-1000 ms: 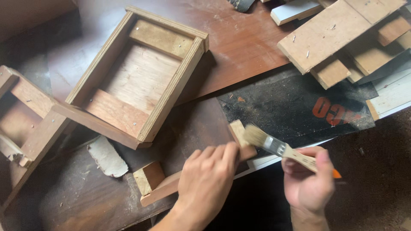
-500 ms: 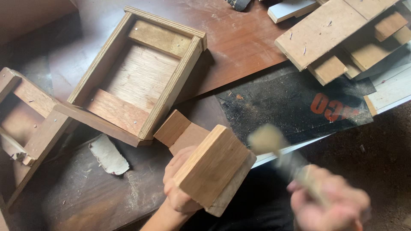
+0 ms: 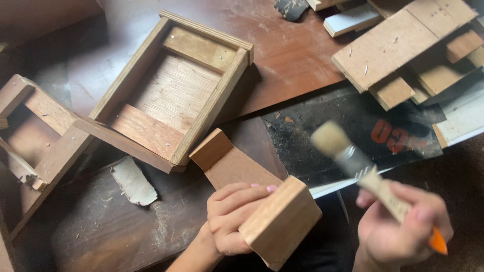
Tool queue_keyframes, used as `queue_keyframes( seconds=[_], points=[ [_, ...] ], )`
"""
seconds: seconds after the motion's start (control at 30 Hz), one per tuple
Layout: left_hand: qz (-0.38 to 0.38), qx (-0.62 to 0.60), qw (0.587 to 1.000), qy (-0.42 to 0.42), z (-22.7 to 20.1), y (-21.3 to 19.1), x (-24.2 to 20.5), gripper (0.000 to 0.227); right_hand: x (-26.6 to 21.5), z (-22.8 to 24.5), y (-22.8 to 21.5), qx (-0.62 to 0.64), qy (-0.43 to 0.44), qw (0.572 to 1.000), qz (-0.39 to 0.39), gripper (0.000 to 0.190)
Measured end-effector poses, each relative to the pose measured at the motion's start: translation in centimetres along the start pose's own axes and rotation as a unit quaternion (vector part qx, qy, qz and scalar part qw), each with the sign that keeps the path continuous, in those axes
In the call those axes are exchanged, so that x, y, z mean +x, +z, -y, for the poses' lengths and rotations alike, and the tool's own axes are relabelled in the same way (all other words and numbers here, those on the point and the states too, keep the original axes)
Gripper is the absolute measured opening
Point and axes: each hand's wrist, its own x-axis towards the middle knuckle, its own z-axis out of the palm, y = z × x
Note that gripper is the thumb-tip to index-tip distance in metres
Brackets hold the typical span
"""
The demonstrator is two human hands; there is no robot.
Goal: The person brushes a wooden frame and a small wooden box with a paintbrush, then sands the box with sandpaper. The person handles the frame and box one at a time, turning them to reach different sides.
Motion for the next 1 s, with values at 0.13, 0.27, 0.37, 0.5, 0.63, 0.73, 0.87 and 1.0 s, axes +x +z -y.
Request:
queue_keyframes(
  seconds=[0.13, 0.27, 0.37, 0.5, 0.63, 0.73, 0.87, 1.0],
  points=[
    [0.075, 0.032, 0.996, -0.024, -0.8, -0.3, 0.5, 0.019, -1.4, -0.7, -0.6, 0.073, 0.033, 0.992, 0.102, 0.045],
    [0.154, 0.017, 0.983, -0.094, -0.5, -0.4, 1.1, 0.026, -1.9, -2.5, 0.5, 0.165, 0.092, 0.969, 0.159, 0.045],
    [0.234, 0.033, 0.959, -0.157, -0.4, -0.2, 1.0, 0.036, -3.0, -3.7, 1.0, 0.168, 0.121, 0.966, 0.154, 0.045],
    [0.258, 0.074, 0.947, -0.174, 0.1, 0.2, 0.8, 0.05, -3.5, -3.9, 1.7, 0.057, 0.101, 0.983, 0.143, 0.05],
    [0.292, 0.075, 0.936, -0.18, 0.4, 0.4, 0.7, 0.062, -4.1, -3.6, 3.2, 0.106, 0.088, 0.974, 0.179, 0.053],
    [0.316, 0.096, 0.929, -0.165, 0.6, 0.2, 0.9, 0.071, -4.6, -3.8, 4.3, 0.141, 0.188, 0.957, 0.17, 0.06],
    [0.29, 0.019, 0.934, -0.206, 0.0, -1.4, -0.1, 0.08, -4.0, -5.9, 4.2, 0.157, 0.172, 0.967, 0.1, 0.057],
    [0.154, 0.146, 0.956, -0.204, -0.2, -2.9, -0.5, 0.067, -0.7, -7.6, 3.4, 0.175, 0.152, 0.966, 0.111, 0.06]
  ],
)
